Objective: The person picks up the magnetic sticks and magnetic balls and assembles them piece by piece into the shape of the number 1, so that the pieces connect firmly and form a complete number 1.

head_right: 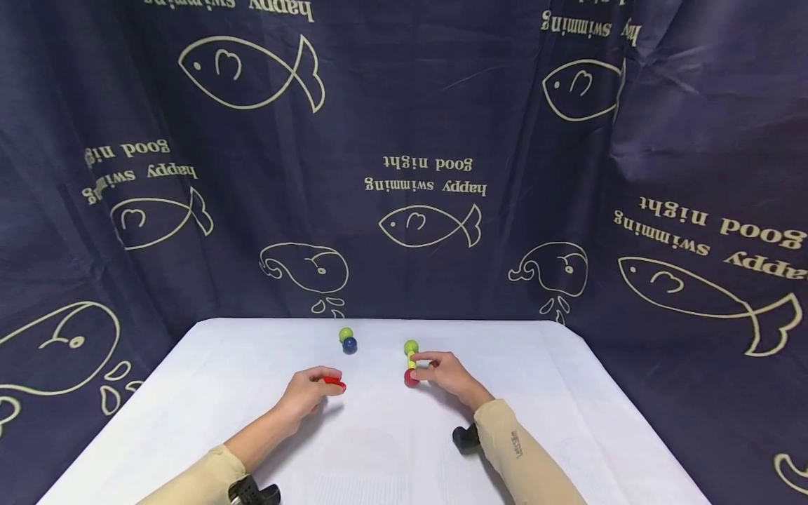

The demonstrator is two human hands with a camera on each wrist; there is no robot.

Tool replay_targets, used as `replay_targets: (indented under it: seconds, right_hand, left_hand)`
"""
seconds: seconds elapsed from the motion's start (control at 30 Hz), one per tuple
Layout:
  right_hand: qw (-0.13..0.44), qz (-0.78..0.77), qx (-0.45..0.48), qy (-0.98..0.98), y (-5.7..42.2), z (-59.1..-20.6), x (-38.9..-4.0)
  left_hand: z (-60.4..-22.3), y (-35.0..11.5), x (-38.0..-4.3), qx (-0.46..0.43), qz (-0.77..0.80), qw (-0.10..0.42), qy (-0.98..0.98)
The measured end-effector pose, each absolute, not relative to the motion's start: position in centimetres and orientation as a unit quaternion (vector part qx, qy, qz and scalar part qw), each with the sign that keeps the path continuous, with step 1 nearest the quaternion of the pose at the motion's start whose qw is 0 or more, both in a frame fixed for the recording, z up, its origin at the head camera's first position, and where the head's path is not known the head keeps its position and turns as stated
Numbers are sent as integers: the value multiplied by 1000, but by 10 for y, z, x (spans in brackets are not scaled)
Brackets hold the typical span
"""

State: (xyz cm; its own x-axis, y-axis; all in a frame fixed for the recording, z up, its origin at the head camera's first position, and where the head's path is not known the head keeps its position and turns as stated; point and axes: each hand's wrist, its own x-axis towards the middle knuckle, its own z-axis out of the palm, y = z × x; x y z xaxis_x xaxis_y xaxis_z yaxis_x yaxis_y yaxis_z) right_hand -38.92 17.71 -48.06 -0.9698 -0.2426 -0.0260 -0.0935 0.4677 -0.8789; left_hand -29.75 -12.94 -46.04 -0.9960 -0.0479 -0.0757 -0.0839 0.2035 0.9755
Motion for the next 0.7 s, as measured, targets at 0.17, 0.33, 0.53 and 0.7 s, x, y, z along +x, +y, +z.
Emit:
replay_targets:
  seconds: [0.17, 0.33, 0.53, 0.7]
  right_hand:
    - [73, -508, -89, 853, 181, -480, -386]
    - [76, -508, -91, 853, 183, -479, -386]
    - [86, -514, -96, 848, 180, -478, -389]
    - [89, -514, -95, 848, 178, -478, -390]
  left_hand:
    - [-465, -134, -301, -40, 636, 21, 770]
    - [-467, -140, -305, -36, 634, 10, 772]
    - [-470, -149, -311, -40, 619, -2, 784]
    - [-471, -154, -314, -54, 616, 4, 786]
